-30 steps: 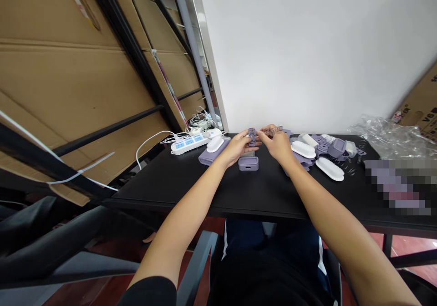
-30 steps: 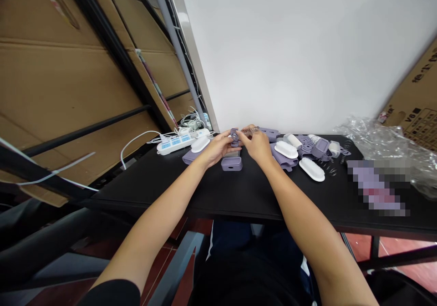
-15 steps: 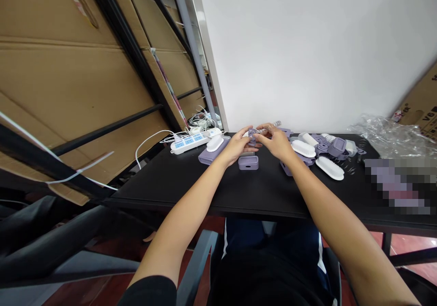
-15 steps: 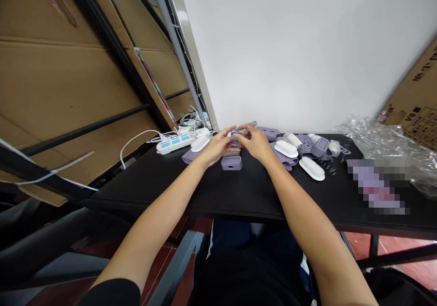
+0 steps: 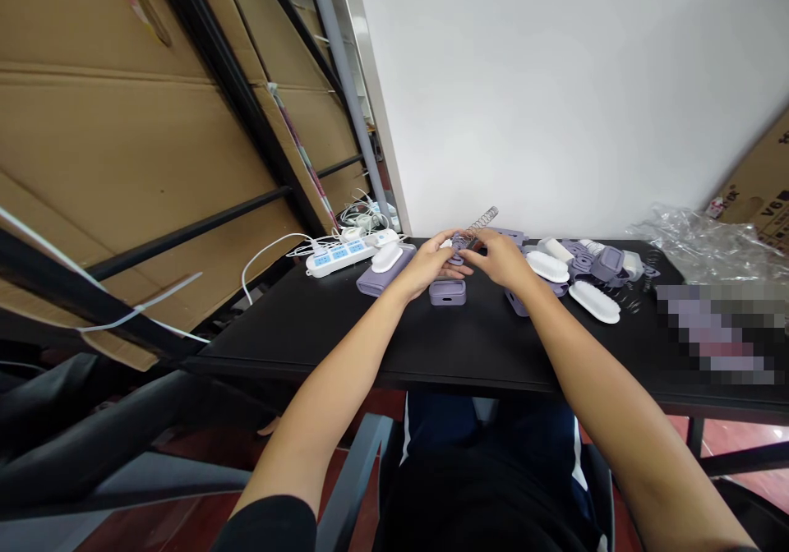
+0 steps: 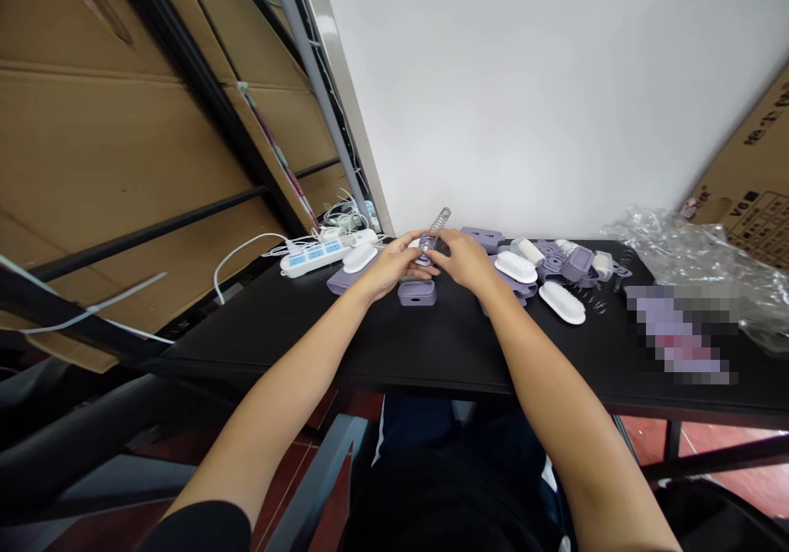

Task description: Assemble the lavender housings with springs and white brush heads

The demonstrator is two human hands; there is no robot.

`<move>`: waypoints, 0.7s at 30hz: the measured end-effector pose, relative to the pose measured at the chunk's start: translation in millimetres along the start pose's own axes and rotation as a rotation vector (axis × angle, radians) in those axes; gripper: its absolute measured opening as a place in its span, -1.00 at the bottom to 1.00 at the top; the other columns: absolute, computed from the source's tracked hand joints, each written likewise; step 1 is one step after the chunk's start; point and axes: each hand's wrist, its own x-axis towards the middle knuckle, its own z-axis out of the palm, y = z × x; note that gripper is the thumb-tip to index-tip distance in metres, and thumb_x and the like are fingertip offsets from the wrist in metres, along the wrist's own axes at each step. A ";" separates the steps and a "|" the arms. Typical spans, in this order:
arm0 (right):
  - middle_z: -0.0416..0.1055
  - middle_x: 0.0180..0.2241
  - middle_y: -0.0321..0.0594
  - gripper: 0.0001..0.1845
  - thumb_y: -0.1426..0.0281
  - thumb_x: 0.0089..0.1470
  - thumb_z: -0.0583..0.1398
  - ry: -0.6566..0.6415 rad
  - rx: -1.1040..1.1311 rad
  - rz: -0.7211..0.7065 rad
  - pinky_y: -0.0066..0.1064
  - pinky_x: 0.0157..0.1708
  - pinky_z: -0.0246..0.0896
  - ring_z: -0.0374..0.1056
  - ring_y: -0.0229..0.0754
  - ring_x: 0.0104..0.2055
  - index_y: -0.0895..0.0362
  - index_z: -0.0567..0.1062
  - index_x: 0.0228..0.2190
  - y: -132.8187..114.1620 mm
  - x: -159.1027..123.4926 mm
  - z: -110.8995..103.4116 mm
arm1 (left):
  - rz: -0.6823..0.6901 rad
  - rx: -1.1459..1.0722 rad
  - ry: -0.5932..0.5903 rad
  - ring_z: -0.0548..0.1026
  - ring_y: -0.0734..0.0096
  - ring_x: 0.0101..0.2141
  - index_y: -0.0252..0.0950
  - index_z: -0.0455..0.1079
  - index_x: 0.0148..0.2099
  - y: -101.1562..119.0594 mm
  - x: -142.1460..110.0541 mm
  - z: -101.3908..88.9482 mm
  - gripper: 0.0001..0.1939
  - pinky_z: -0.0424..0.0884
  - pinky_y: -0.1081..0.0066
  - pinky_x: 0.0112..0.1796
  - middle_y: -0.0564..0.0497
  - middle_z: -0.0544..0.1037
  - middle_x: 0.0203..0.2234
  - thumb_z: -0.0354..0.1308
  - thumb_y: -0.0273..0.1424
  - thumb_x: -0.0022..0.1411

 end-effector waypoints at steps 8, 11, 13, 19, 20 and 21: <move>0.60 0.00 -0.13 -0.67 0.36 0.23 0.26 -0.020 0.011 -0.063 -0.15 0.02 0.34 0.51 0.03 -0.03 0.04 0.55 0.03 3.1 1.1 -1.3 | 0.056 0.022 -0.011 0.72 0.22 -0.39 -0.30 0.26 0.34 -4.1 0.1 1.4 -0.47 0.59 0.44 -0.39 -0.09 0.67 -0.35 0.16 -0.40 0.37; 0.57 0.03 -0.17 -0.68 0.39 0.22 0.25 -0.011 0.063 -0.078 -0.16 0.05 0.33 0.48 0.00 0.05 0.00 0.53 0.01 3.5 0.4 -0.9 | 0.092 0.012 -0.001 0.72 0.22 -0.38 -0.29 0.26 0.35 -6.2 1.3 1.4 -0.45 0.60 0.43 -0.37 -0.07 0.68 -0.35 0.20 -0.37 0.36; 0.57 0.02 -0.18 -0.67 0.40 0.21 0.24 -0.020 0.090 -0.087 -0.18 0.02 0.33 0.48 -0.01 0.02 0.00 0.50 0.02 2.4 -0.9 -1.4 | 0.107 0.000 0.005 0.71 0.25 -0.38 -0.29 0.24 0.37 -7.2 2.4 0.5 -0.43 0.60 0.42 -0.34 -0.06 0.68 -0.35 0.20 -0.37 0.37; 0.59 -0.06 -0.21 -0.71 0.40 0.21 0.22 -0.058 0.178 -0.059 -0.22 -0.04 0.33 0.50 -0.05 -0.09 0.02 0.48 -0.02 5.0 -2.2 -0.6 | 0.040 -0.081 -0.077 0.71 0.27 -0.29 -0.25 0.13 0.49 -5.6 2.9 -5.1 -0.35 0.63 0.27 -0.14 -0.12 0.70 -0.21 0.11 -0.43 0.41; 0.60 -0.06 -0.22 -0.71 0.41 0.20 0.22 -0.053 0.176 -0.053 -0.23 -0.05 0.32 0.50 -0.05 -0.10 0.01 0.49 -0.03 5.5 -1.9 0.0 | 0.029 -0.105 -0.082 0.70 0.27 -0.28 -0.26 0.13 0.49 -5.0 2.7 -5.7 -0.35 0.63 0.25 -0.13 -0.14 0.70 -0.20 0.10 -0.44 0.41; 0.60 -0.08 -0.22 -0.71 0.40 0.20 0.23 -0.052 0.168 -0.047 -0.24 -0.07 0.32 0.50 -0.06 -0.11 0.01 0.50 -0.03 5.6 -1.7 0.5 | 0.026 -0.130 -0.081 0.70 0.27 -0.27 -0.27 0.14 0.49 -4.5 2.5 -6.2 -0.35 0.63 0.24 -0.12 -0.15 0.70 -0.18 0.08 -0.45 0.41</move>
